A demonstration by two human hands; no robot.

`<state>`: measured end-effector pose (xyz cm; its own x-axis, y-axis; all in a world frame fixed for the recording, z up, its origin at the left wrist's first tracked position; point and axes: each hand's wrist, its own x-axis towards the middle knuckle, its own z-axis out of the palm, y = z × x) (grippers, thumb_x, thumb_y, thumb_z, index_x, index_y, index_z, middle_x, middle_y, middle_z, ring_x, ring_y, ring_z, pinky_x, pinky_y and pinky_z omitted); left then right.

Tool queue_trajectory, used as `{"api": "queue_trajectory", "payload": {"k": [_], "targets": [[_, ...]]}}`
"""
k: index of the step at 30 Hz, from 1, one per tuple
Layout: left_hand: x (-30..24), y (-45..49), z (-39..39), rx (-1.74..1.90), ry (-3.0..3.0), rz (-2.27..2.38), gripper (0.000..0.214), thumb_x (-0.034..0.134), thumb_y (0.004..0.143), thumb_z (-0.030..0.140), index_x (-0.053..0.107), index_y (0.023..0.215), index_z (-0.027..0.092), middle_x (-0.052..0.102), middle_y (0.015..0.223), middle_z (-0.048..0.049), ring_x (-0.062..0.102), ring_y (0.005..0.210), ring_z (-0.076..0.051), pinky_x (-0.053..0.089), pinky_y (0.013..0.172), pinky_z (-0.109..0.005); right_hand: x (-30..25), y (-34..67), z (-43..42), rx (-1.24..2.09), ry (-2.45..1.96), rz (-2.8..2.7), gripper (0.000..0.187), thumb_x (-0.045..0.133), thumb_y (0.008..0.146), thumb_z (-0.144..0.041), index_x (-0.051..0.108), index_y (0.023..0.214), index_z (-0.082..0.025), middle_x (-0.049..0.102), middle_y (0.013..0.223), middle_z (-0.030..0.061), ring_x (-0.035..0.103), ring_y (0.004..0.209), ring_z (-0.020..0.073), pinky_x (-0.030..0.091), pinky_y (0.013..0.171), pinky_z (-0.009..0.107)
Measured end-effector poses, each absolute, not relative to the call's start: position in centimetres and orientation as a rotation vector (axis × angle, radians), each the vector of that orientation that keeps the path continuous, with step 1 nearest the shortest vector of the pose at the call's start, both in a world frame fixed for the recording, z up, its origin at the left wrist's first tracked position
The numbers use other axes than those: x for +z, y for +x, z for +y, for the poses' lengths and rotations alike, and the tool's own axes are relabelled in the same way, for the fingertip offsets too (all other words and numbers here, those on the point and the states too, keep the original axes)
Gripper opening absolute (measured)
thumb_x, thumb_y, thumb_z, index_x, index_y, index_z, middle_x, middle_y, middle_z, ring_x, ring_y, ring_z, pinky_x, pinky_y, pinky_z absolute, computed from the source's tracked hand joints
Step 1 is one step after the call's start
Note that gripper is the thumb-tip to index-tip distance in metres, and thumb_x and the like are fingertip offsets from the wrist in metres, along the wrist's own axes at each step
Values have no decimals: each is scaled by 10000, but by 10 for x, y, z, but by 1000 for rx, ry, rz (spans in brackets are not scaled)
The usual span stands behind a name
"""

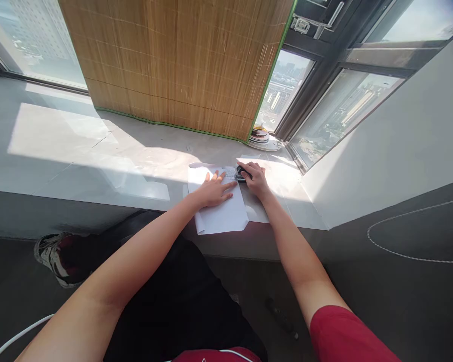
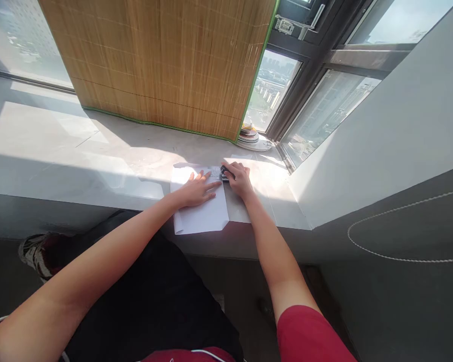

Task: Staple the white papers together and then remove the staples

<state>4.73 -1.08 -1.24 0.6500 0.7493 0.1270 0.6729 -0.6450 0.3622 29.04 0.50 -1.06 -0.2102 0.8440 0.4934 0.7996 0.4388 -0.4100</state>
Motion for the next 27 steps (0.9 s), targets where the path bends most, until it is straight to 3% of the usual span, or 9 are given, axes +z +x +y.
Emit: {"api": "queue_trajectory", "payload": {"k": [8,20,27], "targets": [[-14,52,-11,351,2567,1108,601,580,1032,560,548,1614,416,306,1807,-92,215,1669,-472,122,1305,-743,-15,282,6,3,-1388,-2060,473,467,1093,-320,668,1516,-381,700,1174,90,582,1161,333,387,1068,549],[-16,57,-7,365,2558,1058,648,588,1020,568,512,1644,407,256,1827,-90,155,1681,-473,89,1303,-744,-18,276,8,-112,-1430,-2078,479,429,1101,-290,663,1514,-352,677,1149,100,564,1134,327,358,1023,522],[-11,56,-10,265,2606,1058,649,462,1058,613,444,1681,429,172,1849,-70,111,1686,-486,96,1287,-772,-16,274,5,-186,-1469,-2116,471,455,1088,-261,678,1491,-361,694,1166,89,561,1130,311,349,1010,491]]}}
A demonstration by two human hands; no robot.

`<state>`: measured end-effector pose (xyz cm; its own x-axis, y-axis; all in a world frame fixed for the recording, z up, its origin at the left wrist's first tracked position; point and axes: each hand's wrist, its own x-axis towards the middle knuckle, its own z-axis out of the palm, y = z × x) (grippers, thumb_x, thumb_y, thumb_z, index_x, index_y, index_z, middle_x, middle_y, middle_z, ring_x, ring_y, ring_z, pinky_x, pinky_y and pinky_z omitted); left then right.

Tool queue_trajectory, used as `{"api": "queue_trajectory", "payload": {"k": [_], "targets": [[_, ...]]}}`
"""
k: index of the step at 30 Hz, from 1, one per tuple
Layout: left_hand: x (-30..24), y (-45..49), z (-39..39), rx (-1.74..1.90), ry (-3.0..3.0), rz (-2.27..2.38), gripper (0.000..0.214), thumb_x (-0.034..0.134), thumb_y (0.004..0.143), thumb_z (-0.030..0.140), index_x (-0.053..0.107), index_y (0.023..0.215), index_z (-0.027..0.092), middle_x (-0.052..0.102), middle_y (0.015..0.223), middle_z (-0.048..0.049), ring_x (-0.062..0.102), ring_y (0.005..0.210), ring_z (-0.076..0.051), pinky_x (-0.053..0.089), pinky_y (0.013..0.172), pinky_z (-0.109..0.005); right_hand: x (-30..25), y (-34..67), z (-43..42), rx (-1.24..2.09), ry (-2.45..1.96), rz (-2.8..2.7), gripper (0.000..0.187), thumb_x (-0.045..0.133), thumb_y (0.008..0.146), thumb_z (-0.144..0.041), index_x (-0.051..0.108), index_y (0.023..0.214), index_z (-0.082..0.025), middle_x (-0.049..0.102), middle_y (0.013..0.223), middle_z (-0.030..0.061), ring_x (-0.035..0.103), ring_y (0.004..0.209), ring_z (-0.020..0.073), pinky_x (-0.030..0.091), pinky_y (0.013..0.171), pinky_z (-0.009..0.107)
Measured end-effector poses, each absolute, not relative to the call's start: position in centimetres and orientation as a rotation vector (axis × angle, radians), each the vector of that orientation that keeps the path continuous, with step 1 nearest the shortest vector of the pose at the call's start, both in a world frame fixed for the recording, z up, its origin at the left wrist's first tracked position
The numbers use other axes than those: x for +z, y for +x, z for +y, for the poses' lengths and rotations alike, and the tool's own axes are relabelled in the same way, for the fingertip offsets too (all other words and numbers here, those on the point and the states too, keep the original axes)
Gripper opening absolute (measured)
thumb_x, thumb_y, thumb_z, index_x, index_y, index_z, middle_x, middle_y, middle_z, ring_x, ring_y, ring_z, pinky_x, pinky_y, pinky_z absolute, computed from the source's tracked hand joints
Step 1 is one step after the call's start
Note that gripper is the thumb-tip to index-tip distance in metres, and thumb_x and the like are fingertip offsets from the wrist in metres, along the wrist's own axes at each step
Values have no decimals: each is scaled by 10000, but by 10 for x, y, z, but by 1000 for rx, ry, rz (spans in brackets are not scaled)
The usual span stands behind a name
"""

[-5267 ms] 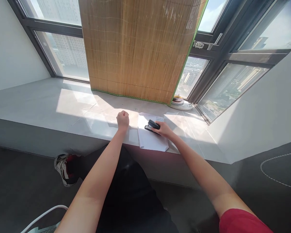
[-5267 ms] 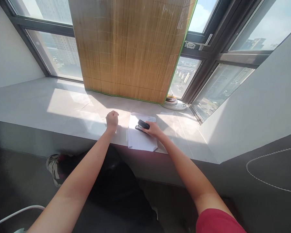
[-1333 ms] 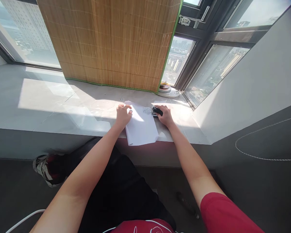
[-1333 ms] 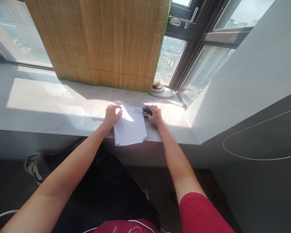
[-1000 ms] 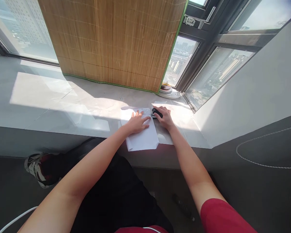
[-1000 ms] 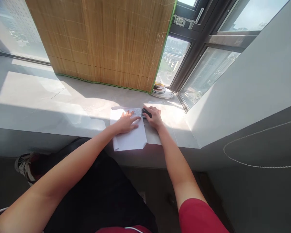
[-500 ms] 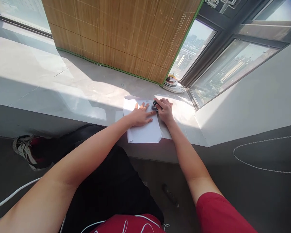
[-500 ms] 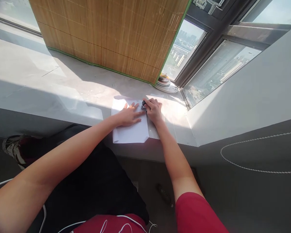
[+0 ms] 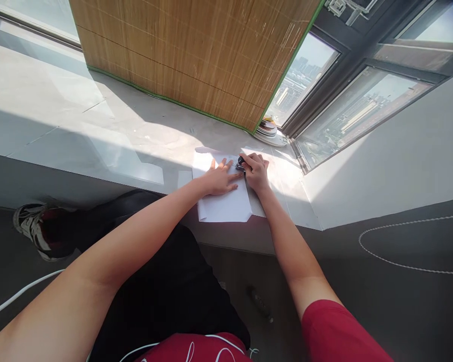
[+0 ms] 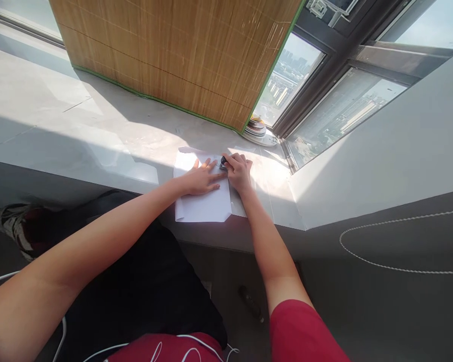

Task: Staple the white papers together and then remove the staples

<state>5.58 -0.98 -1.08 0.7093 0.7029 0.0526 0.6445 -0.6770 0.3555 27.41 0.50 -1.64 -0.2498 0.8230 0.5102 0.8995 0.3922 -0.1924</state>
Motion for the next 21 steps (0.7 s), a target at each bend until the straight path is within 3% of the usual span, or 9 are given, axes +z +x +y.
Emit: {"api": "queue_trajectory", "payload": {"k": [21], "targets": [[-10,58,-9,252,2617,1060,643,480,1060,586,441,1682,427,180,1846,-85,134,1679,-501,109,1275,-798,-13,271,2,-177,-1500,-2134,459,450,1071,-266,700,1445,-359,697,1163,96,548,1127,325,336,969,485]]}}
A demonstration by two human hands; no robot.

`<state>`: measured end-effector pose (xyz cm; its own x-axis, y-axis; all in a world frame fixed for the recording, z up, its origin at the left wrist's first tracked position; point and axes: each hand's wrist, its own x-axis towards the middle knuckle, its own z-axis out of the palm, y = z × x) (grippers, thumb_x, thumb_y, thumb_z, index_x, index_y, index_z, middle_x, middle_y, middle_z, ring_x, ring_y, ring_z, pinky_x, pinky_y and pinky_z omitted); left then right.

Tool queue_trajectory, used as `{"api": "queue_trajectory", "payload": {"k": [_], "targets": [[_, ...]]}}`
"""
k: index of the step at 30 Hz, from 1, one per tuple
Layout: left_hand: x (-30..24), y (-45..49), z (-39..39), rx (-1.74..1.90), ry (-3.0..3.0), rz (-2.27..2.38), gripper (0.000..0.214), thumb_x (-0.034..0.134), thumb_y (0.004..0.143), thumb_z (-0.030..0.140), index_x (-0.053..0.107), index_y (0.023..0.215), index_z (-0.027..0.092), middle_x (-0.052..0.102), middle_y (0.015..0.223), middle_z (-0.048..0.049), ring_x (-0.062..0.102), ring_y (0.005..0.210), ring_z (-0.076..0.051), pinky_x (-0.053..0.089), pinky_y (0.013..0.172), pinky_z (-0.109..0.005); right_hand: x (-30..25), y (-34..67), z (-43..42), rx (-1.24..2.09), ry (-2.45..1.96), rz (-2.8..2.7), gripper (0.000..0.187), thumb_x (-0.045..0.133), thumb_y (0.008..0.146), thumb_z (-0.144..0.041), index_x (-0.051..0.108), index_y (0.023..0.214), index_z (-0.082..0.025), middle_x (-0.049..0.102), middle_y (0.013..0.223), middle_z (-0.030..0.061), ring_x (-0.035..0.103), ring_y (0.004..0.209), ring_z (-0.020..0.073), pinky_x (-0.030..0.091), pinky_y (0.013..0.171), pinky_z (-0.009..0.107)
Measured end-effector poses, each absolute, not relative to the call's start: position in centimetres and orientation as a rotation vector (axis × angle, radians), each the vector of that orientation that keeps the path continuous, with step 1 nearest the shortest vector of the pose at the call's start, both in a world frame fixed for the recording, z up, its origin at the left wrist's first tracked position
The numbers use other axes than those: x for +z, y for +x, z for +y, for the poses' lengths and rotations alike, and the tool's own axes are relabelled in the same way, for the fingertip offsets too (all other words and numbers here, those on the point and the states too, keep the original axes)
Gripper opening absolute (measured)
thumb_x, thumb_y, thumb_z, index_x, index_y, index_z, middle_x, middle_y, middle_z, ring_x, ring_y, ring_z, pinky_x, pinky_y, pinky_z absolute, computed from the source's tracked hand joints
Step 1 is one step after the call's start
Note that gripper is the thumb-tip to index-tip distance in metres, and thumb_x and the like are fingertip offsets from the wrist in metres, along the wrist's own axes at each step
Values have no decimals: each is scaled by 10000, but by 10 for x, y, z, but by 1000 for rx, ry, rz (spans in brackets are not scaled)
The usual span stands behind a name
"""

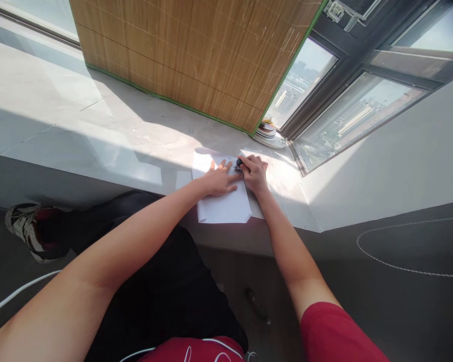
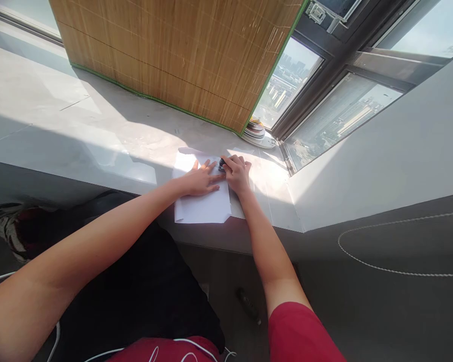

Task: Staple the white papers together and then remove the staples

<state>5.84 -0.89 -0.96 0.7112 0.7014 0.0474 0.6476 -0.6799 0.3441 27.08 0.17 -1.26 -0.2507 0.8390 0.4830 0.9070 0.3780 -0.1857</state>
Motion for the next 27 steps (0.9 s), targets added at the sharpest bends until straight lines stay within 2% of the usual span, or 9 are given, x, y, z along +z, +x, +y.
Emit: {"api": "queue_trajectory", "payload": {"k": [22,27], "targets": [[-11,58,-7,204,2617,1071,683,420,1074,609,352,1726,415,134,1852,-108,99,1692,-474,83,1282,-787,-10,266,-1,-220,-1566,-2159,460,431,1075,-265,686,1447,-357,689,1157,97,534,1130,315,329,983,489],[-12,59,-6,254,2592,1066,675,463,1061,605,399,1706,415,152,1850,-95,118,1687,-486,79,1283,-797,-9,265,-2,-199,-1566,-2141,452,427,1073,-267,697,1423,-361,686,1150,96,536,1129,323,335,986,502]]}}
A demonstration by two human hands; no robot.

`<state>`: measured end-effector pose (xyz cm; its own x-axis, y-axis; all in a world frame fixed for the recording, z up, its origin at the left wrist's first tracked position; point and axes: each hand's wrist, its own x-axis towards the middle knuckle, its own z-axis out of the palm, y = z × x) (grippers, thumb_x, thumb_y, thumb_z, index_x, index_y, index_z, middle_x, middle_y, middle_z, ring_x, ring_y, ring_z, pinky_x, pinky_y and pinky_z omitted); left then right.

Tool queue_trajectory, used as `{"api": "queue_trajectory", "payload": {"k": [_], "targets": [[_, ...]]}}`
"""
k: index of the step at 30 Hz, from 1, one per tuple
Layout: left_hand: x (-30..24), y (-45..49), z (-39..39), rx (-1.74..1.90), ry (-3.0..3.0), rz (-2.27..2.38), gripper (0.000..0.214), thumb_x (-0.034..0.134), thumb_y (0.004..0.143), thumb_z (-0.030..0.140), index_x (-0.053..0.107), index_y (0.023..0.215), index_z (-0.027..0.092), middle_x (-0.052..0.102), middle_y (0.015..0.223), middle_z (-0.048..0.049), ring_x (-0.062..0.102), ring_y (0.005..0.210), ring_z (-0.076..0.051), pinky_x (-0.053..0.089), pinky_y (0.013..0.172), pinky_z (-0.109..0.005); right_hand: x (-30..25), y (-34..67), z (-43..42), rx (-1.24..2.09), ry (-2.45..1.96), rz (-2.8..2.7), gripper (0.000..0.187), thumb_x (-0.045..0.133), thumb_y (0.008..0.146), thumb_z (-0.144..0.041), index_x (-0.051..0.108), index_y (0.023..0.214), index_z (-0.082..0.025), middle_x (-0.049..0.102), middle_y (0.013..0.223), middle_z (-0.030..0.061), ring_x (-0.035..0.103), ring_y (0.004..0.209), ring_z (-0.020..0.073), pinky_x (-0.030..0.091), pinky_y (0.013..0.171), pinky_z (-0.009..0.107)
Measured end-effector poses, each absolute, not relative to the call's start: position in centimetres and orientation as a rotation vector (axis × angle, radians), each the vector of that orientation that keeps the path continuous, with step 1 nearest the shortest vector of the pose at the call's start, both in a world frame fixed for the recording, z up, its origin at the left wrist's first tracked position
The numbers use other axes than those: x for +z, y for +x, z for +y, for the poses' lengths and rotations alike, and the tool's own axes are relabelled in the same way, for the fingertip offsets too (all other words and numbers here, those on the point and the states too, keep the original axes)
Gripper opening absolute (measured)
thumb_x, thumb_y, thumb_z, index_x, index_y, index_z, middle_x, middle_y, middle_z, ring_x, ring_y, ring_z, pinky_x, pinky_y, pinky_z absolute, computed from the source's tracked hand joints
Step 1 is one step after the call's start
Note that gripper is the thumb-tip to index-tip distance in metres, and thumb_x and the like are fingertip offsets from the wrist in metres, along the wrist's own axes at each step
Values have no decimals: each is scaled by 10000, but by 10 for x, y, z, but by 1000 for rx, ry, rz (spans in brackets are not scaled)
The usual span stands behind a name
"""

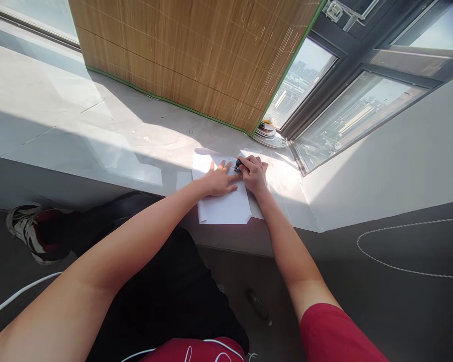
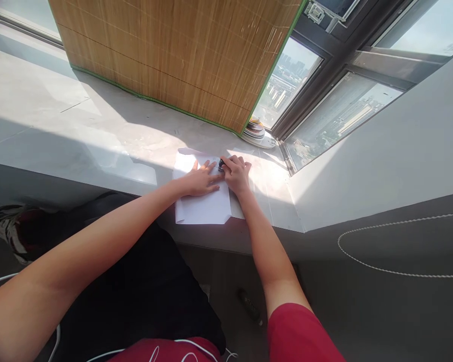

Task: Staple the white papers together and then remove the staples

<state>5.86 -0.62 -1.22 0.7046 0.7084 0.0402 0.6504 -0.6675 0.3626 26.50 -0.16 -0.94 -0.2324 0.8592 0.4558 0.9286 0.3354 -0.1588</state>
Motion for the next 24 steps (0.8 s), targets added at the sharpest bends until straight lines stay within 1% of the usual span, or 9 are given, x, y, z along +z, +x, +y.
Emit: {"api": "queue_trajectory", "payload": {"k": [6,11,18,20,24], "targets": [[-11,59,-8,266,2572,1077,647,503,1051,582,475,1667,387,164,1848,-95,135,1681,-494,81,1284,-799,-10,264,-2,-228,-1568,-2169,431,432,1069,-249,712,1381,-351,686,1151,97,528,1133,323,326,991,507],[-11,58,-7,242,2591,1071,639,450,1068,606,494,1655,360,143,1850,-114,114,1688,-484,82,1284,-797,-7,262,-3,-241,-1584,-2224,393,428,1087,-251,725,1334,-322,683,1171,112,510,1132,326,313,983,504],[-8,56,-8,205,2634,1072,624,418,1086,578,512,1646,321,156,1841,-157,104,1695,-466,101,1288,-780,-8,254,-7,-271,-1552,-2293,363,463,1065,-217,772,1224,-322,682,1152,114,497,1133,326,301,993,515],[-6,55,-9,197,2651,1075,622,413,1088,579,502,1653,333,156,1840,-159,115,1695,-460,108,1288,-774,-11,254,-6,-262,-1550,-2251,366,471,1063,-224,766,1254,-325,680,1172,114,501,1136,324,315,1001,509],[-3,53,-10,197,2666,1085,618,409,1091,584,469,1672,381,187,1836,-145,140,1694,-448,120,1291,-759,-14,265,1,-239,-1631,-1952,436,421,1080,-250,704,1404,-317,657,1234,121,522,1156,324,366,981,490]]}}
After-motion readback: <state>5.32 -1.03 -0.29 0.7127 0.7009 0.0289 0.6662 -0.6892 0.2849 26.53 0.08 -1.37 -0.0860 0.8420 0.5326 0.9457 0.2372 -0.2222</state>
